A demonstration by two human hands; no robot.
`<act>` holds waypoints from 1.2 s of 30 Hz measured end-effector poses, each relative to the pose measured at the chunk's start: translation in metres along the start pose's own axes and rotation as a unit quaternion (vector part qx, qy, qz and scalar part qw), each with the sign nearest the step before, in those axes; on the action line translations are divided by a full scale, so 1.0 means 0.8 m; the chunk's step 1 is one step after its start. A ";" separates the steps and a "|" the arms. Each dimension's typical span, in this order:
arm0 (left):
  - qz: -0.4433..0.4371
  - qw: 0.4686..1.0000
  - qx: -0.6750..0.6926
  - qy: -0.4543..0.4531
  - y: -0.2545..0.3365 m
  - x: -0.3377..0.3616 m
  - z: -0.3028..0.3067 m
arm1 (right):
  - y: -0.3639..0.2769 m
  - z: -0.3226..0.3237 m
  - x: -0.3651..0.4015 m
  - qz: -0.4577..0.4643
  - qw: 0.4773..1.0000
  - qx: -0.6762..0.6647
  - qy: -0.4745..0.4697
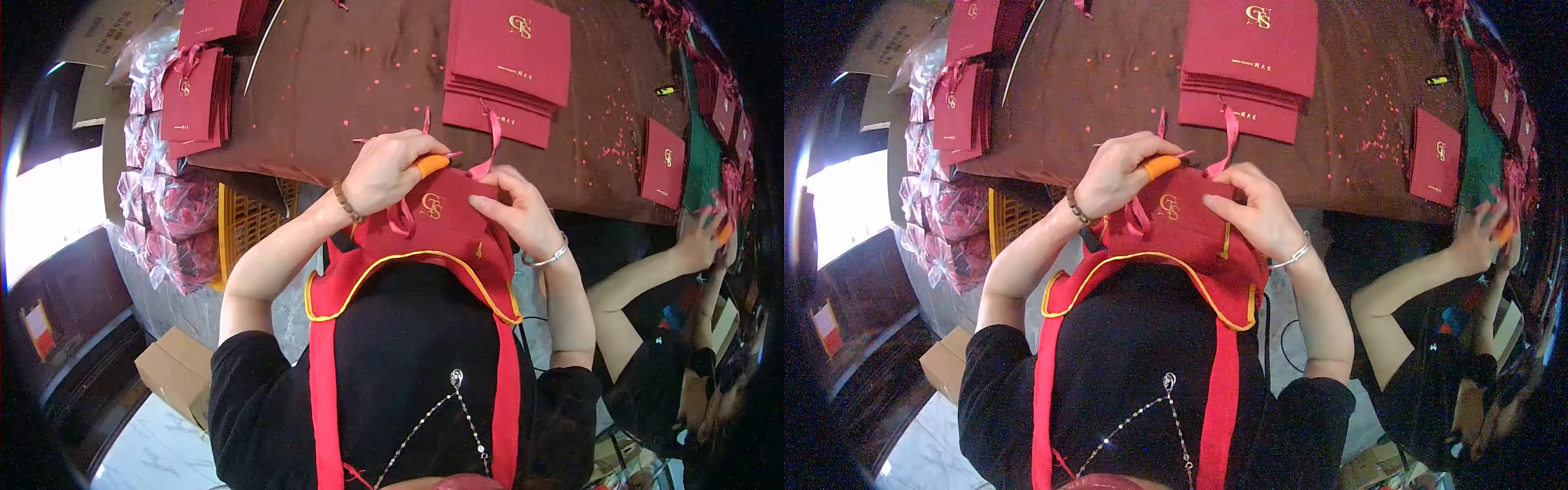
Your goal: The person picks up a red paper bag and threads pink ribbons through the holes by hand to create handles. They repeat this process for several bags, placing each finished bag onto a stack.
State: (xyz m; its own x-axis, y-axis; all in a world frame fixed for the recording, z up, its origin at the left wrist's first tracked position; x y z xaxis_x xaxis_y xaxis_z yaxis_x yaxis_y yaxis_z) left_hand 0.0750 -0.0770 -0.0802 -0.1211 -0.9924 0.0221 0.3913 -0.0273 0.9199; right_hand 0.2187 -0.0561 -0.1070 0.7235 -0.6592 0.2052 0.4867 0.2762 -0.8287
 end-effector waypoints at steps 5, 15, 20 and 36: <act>-0.032 0.999 0.011 0.036 0.009 -0.001 0.006 | 0.036 -0.027 0.003 -0.154 0.972 -0.168 -0.055; -0.101 0.974 -0.204 -0.002 0.051 0.029 -0.035 | 0.032 -0.028 0.005 -0.175 0.949 -0.252 -0.066; -0.107 0.965 -0.239 0.016 0.056 0.026 -0.044 | 0.032 -0.024 0.008 -0.168 0.957 -0.227 -0.061; -0.042 0.984 -0.172 -0.013 0.044 0.016 -0.046 | 0.020 -0.014 0.012 -0.098 0.981 -0.166 0.031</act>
State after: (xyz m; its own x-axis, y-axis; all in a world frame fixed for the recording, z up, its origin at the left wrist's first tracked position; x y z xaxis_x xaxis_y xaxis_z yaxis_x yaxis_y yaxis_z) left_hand 0.1208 -0.0949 -0.0617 -0.1879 -0.9816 -0.0352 0.6646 -0.1534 0.7313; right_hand 0.2284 -0.0659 -0.1243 0.5965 -0.7204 0.3540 0.4192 -0.0965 -0.9027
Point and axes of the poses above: each hand's wrist, its own x-axis away from the middle knuckle, its own z-axis out of the back of the hand, y = z × x, the point moved 10 cm from there along -x, towards the middle knuckle, and after that the axes turned 13 degrees about x, right-handed, at the moved point
